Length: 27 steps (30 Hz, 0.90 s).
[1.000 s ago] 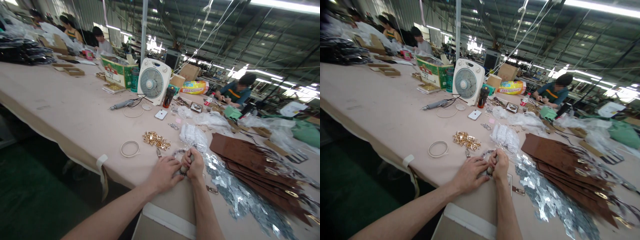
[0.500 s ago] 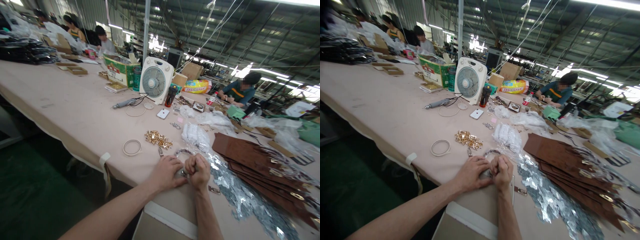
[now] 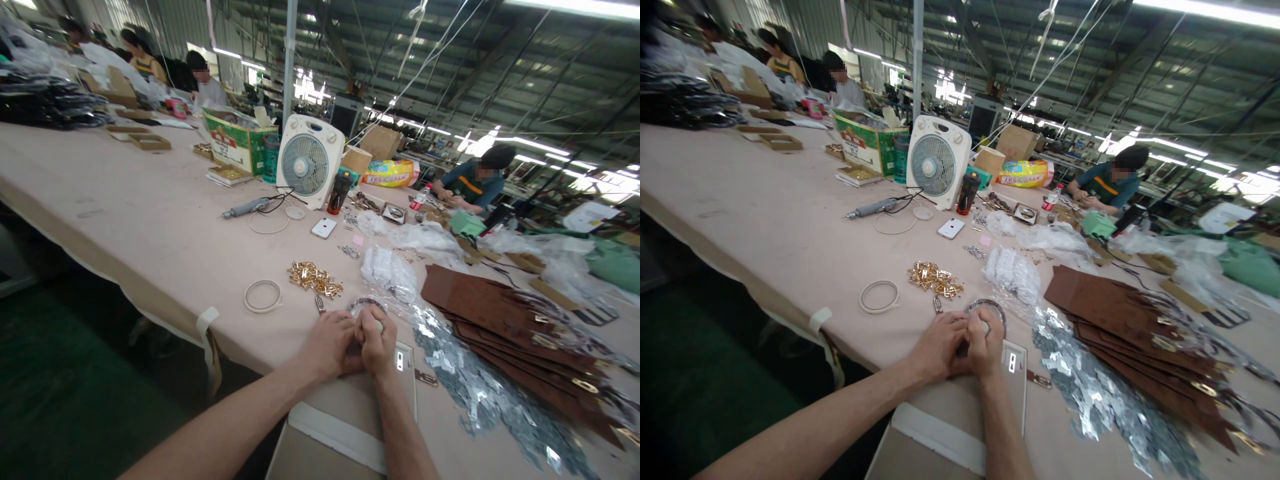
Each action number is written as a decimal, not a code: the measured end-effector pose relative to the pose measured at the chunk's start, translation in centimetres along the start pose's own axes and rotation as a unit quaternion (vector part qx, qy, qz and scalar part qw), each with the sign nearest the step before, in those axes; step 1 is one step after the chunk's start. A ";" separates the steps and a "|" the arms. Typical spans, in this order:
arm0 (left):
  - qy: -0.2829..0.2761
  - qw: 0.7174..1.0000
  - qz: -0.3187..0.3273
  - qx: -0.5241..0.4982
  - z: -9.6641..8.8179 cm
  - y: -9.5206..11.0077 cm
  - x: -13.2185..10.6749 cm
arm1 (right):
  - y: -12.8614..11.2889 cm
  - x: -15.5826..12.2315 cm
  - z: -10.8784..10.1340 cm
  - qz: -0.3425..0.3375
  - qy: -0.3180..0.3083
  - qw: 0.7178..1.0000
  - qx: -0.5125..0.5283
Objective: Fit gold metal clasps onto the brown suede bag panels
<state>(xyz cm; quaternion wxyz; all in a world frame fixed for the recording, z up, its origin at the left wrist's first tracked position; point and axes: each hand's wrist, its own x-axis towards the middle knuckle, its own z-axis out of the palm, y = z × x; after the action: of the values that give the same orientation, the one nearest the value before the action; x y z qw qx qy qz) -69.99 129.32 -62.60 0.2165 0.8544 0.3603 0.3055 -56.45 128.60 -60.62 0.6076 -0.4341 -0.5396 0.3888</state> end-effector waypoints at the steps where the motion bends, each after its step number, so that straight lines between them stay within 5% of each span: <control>1: 0.001 1.000 0.001 0.001 0.0 0.0 0.0 | -0.5 0.4 0.1 0.013 0.012 1.000 0.017; 7: 0.014 1.000 -0.001 0.015 0.2 0.0 -0.1 | -3.7 1.2 0.1 -0.028 0.031 0.990 0.136; 15: 0.008 1.000 -0.002 0.009 -0.1 0.1 -0.1 | -1.6 0.7 -0.1 0.023 -0.008 0.999 0.024; 21: 0.022 1.000 -0.005 0.014 0.4 0.0 -0.2 | -6.1 1.0 -1.1 -0.064 0.021 0.989 0.131; 27: 0.020 1.000 0.002 0.011 0.5 0.1 0.0 | -2.3 0.1 -1.9 0.007 0.054 0.994 0.091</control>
<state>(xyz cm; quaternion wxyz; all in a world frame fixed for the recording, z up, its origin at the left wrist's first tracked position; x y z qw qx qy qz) -69.61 129.15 -62.92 0.1993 0.8511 0.3662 0.3192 -54.57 127.73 -58.46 0.6700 -0.4010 -0.4656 0.4164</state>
